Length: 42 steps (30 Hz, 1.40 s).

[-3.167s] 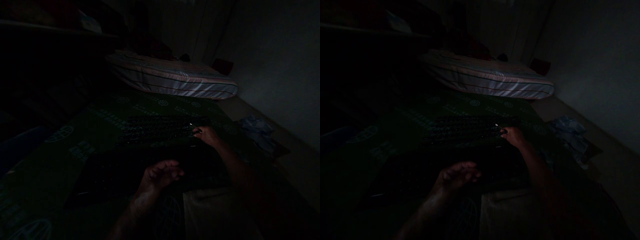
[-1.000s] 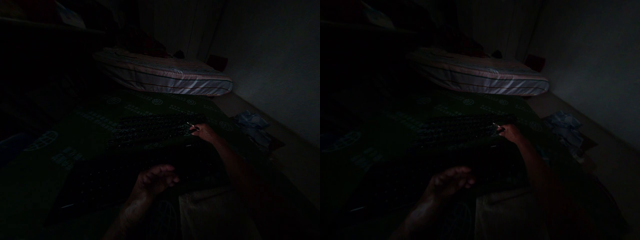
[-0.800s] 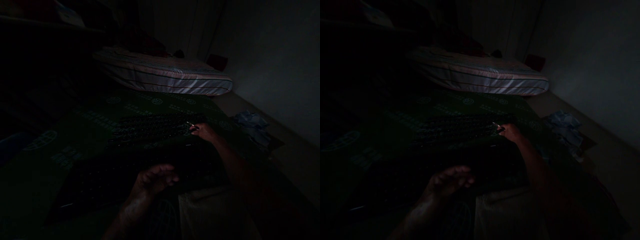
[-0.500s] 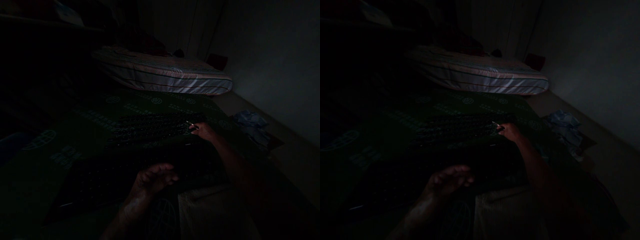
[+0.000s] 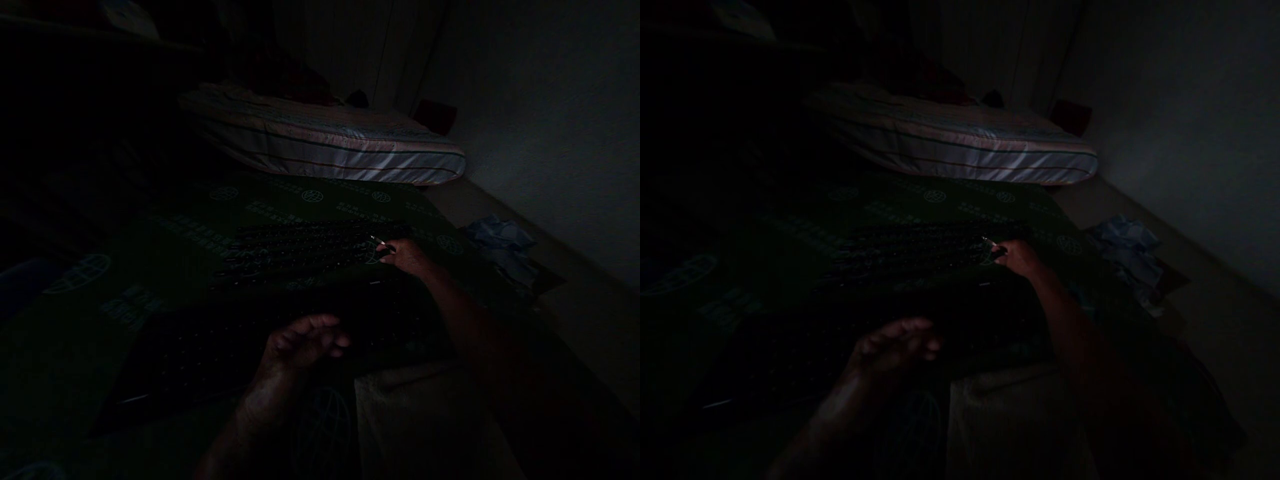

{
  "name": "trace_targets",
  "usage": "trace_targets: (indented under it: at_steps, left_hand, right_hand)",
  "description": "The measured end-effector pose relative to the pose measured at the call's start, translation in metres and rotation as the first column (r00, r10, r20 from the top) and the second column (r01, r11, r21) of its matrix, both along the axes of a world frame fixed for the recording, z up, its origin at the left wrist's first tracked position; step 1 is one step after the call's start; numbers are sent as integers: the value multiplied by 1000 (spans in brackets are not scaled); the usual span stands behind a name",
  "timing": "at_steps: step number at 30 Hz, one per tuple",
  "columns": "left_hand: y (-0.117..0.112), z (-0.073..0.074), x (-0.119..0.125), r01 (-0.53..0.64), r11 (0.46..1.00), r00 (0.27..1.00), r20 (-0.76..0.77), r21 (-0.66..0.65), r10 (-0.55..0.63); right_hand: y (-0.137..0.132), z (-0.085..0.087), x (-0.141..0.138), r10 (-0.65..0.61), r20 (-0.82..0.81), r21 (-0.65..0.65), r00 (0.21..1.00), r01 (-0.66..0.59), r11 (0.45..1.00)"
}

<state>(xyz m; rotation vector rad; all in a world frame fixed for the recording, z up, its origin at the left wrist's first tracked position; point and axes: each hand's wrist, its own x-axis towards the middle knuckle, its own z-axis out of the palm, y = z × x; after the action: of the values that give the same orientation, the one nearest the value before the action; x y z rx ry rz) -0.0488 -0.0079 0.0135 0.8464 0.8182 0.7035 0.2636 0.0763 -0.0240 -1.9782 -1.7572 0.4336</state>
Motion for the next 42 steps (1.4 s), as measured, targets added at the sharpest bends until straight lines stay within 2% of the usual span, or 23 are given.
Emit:
trace_targets:
  at_steps: [4,8,13,19,26,35,42]
  left_hand:
    - [2,2,-2,-90,995,989,113,-52,95]
    - [2,6,-2,-152,987,975,155,-56,159]
    - [4,4,-3,-183,982,968,170,-38,187]
    - [7,1,-4,-205,978,963,173,-29,207]
    - [7,2,-6,-238,971,951,199,-22,237]
    - [25,1,-17,-431,895,837,321,-114,444]
    - [28,-1,-20,-424,894,818,362,-147,447]
  right_hand:
    - [-3,3,0,-27,11,-1,1000,27,1000]
    - [-6,6,3,-42,25,54,999,41,998]
    - [-14,12,2,-48,14,79,999,46,996]
    - [-34,32,-12,-28,41,77,999,24,997]
    - [-62,47,-35,-21,-57,104,998,27,994]
    - [-92,46,-51,-97,-143,101,985,112,989]
    - [-101,37,-53,-155,-204,98,966,178,979]
